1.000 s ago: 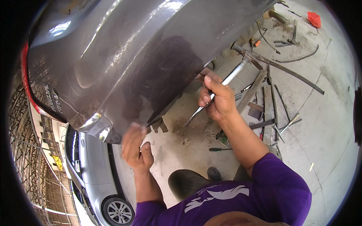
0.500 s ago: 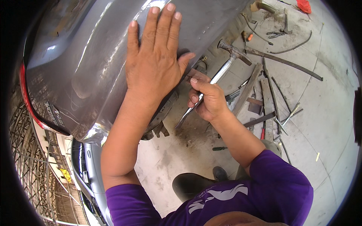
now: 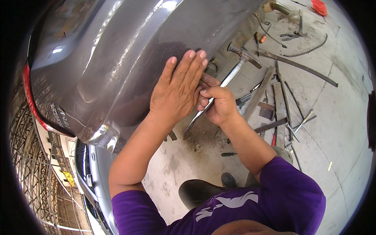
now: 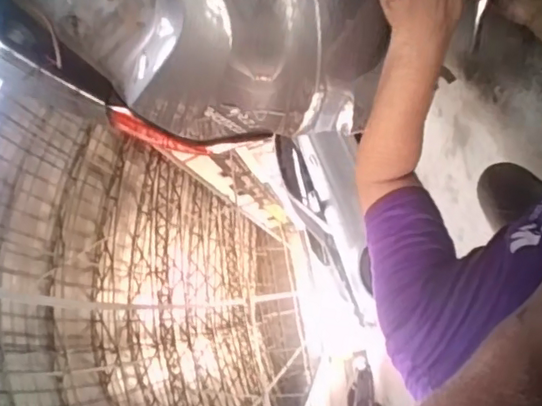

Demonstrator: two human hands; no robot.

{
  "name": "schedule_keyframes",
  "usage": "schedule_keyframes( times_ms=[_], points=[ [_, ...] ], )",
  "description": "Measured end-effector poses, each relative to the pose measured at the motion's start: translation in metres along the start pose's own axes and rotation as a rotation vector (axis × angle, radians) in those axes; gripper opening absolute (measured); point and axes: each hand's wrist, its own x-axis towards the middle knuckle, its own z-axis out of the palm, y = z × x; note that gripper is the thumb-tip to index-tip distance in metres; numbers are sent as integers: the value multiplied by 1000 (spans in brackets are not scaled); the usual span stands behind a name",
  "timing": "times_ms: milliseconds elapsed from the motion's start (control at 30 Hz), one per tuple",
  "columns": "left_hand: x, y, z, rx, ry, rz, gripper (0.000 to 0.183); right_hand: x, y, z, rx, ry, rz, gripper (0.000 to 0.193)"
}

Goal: The person uses a hammer and a metal rod to flatten dents on a car body panel, striking the surface repeatedly and wiping it by hand.

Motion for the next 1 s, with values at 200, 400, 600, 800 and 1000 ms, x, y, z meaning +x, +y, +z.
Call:
schedule_keyframes(
  times_ms=[200, 400, 600, 800, 1000],
  points=[
    [-9, -13, -8, -88, 43, -99, 69, -1, 1, -2, 44, 43, -1, 50],
    [-56, -11, 0, -41, 41, -340, 79, -1, -3, -1, 51, 54, -3, 48],
    [-93, -15, 8, -13, 20, -210, 75, -2, 2, -5, 63, 39, 19, 48],
    [-29, -27, -16, -37, -19, -157, 70, -2, -1, -6, 68, 43, 27, 47],
    [34, -32, -21, -59, 70, -55, 62, -2, -1, -6, 81, 61, 36, 45]
  ],
)
